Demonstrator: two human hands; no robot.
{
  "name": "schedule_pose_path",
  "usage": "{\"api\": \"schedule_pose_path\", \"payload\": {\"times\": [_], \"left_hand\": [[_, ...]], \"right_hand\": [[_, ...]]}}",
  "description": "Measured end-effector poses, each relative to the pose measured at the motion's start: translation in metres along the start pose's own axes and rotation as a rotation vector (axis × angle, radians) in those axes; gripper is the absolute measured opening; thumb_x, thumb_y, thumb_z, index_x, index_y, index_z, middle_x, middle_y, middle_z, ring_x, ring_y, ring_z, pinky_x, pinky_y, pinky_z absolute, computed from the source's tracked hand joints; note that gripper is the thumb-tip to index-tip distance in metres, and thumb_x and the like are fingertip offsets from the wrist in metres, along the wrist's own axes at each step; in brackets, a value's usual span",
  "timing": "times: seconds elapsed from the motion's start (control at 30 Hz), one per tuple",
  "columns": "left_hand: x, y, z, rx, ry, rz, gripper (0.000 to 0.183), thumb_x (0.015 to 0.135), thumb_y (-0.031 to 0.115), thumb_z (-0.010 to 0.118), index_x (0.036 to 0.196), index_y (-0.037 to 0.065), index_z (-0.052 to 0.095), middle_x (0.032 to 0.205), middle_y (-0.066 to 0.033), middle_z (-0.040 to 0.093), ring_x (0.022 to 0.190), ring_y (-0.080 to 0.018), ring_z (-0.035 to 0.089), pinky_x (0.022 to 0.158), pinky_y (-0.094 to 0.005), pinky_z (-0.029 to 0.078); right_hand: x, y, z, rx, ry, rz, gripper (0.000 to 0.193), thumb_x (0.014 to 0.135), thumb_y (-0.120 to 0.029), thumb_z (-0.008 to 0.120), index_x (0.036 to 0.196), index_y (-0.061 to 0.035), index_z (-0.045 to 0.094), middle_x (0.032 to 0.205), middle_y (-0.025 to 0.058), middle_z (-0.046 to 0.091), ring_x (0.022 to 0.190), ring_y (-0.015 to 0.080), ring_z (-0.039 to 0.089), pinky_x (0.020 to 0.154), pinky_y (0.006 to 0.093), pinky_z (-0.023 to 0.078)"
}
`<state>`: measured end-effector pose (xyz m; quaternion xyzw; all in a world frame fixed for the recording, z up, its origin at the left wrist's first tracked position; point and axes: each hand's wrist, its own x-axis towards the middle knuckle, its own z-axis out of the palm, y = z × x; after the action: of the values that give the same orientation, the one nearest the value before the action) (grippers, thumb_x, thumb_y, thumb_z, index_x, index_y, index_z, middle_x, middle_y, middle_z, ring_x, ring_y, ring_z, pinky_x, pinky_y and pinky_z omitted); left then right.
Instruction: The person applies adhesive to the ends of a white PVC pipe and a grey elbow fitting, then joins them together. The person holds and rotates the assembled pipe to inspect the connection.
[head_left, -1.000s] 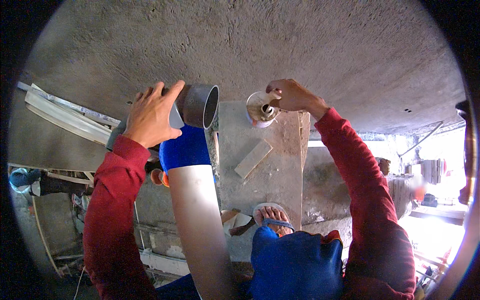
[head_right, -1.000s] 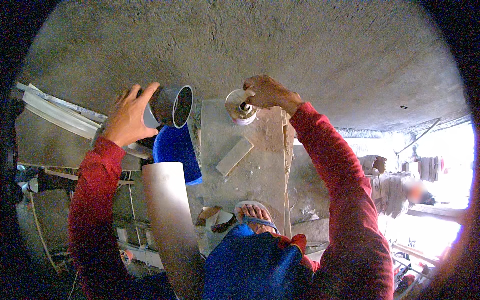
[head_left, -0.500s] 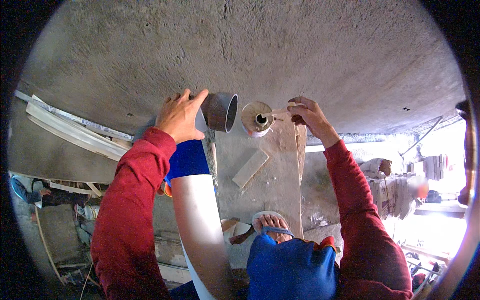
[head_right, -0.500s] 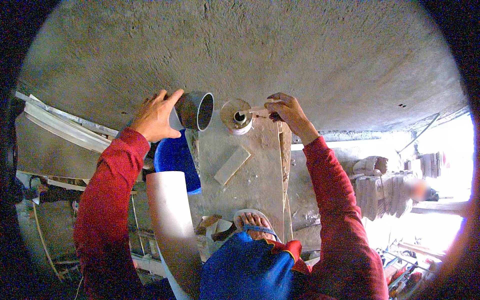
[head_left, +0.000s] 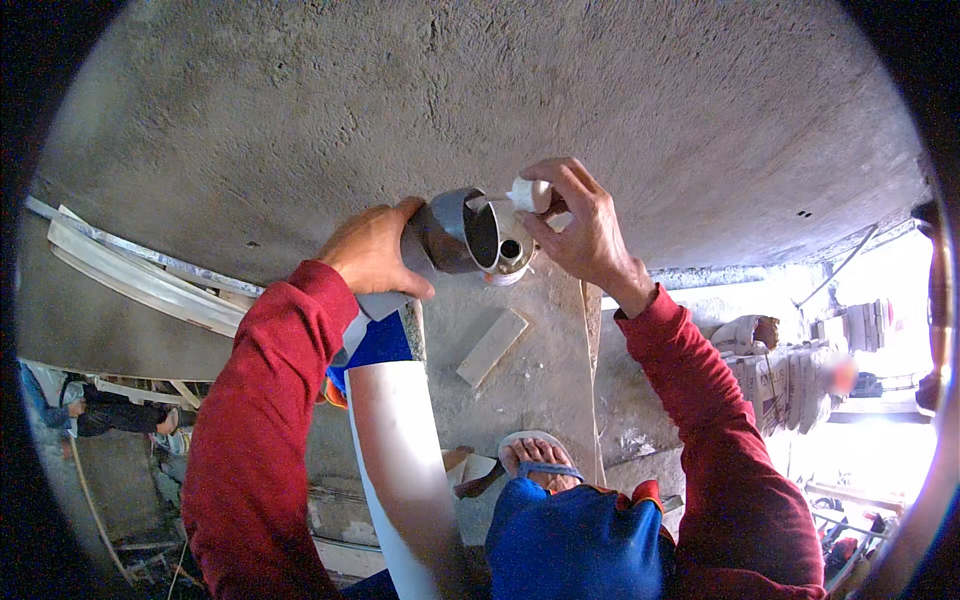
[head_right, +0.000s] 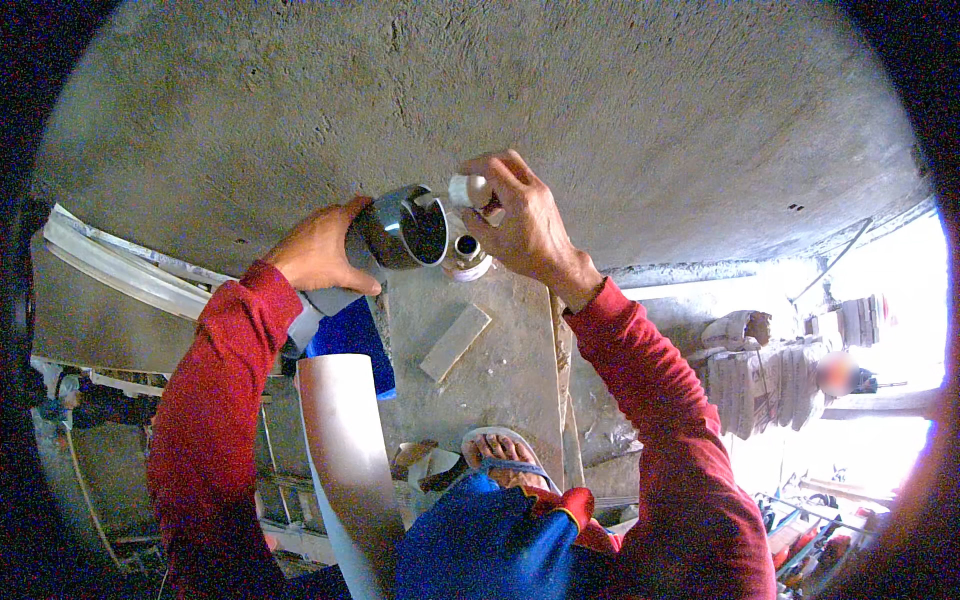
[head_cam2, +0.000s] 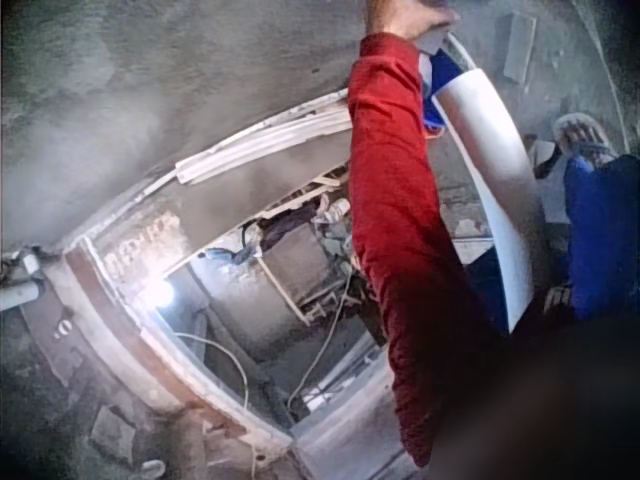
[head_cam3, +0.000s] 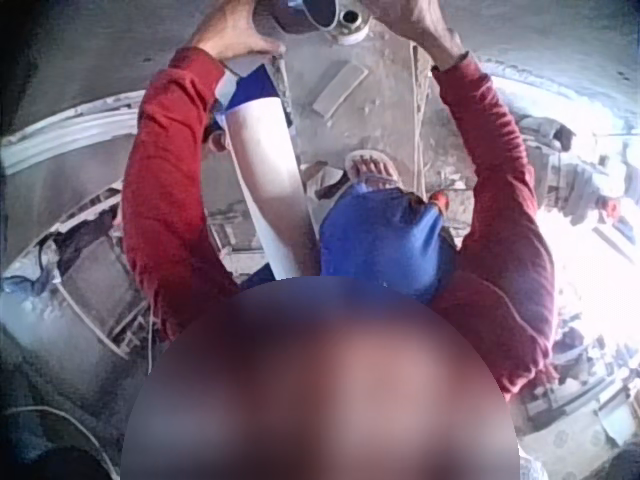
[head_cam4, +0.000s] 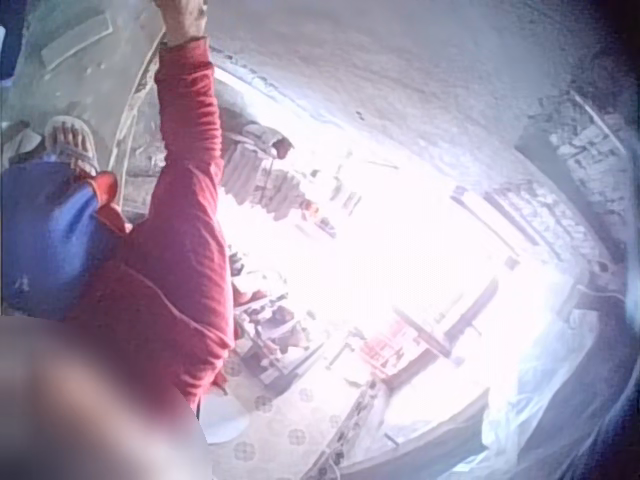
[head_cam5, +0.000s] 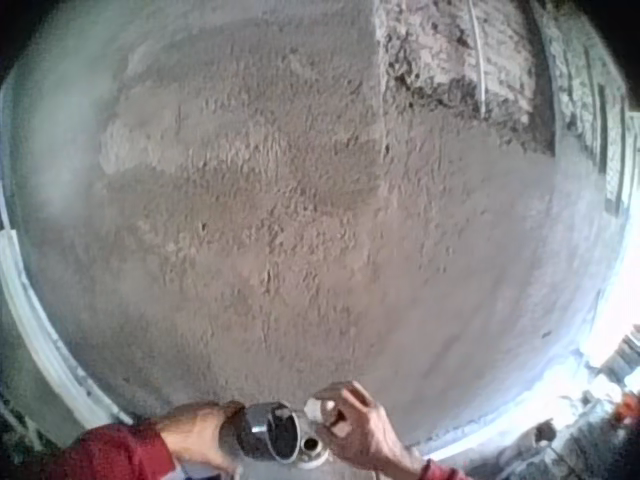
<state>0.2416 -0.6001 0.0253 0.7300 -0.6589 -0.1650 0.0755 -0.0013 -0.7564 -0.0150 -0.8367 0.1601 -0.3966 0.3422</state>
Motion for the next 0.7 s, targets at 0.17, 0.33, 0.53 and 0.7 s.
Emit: {"api": "schedule_pose_path", "payload": {"times": [0.17, 0.33, 0.53, 0.7], "left_hand": [[-0.013, -0.007, -0.011, -0.145, -0.077, -0.009, 0.098, 0.052, 0.038, 0.094, 0.133, -0.003, 0.055, 0.121, -0.0284, 0.068, 0.114, -0.0437, 0.066, 0.1, -0.0447, 0.052], [-0.024, -0.01, -0.025, -0.178, -0.065, 0.01, 0.1, 0.053, 0.037, 0.094, 0.135, -0.003, 0.054, 0.122, -0.029, 0.067, 0.116, -0.0437, 0.065, 0.101, -0.0449, 0.051], [-0.036, -0.007, -0.036, 0.14, 0.139, 0.058, 0.099, 0.055, 0.032, 0.093, 0.139, 0.0, 0.052, 0.121, -0.0293, 0.065, 0.115, -0.0455, 0.062, 0.1, -0.0473, 0.051], [-0.041, 0.003, -0.051, 0.248, 0.19, -0.018, 0.104, 0.055, 0.029, 0.093, 0.144, 0.003, 0.047, 0.117, -0.0263, 0.063, 0.11, -0.0452, 0.062, 0.097, -0.0495, 0.051]], "right_hand": [[0.011, -0.02, 0.001, -0.072, 0.026, -0.355, 0.044, 0.077, 0.0, 0.083, 0.117, -0.0054, 0.065, 0.119, 0.012, 0.065, 0.103, 0.0248, 0.071, 0.08, 0.0325, 0.064], [0.014, -0.026, 0.003, -0.095, 0.036, -0.523, 0.043, 0.078, -0.003, 0.081, 0.117, -0.0076, 0.066, 0.124, 0.0122, 0.064, 0.107, 0.0312, 0.069, 0.082, 0.0394, 0.063], [0.012, -0.021, 0.003, -0.224, -0.081, -0.453, 0.041, 0.078, -0.003, 0.083, 0.115, -0.0081, 0.065, 0.121, 0.0124, 0.064, 0.099, 0.0299, 0.072, 0.077, 0.0373, 0.063], [0.012, -0.028, 0.011, -0.125, -0.142, -0.27, 0.04, 0.08, -0.004, 0.082, 0.116, -0.0043, 0.065, 0.117, 0.0138, 0.065, 0.089, 0.0272, 0.073, 0.071, 0.037, 0.063]]}}
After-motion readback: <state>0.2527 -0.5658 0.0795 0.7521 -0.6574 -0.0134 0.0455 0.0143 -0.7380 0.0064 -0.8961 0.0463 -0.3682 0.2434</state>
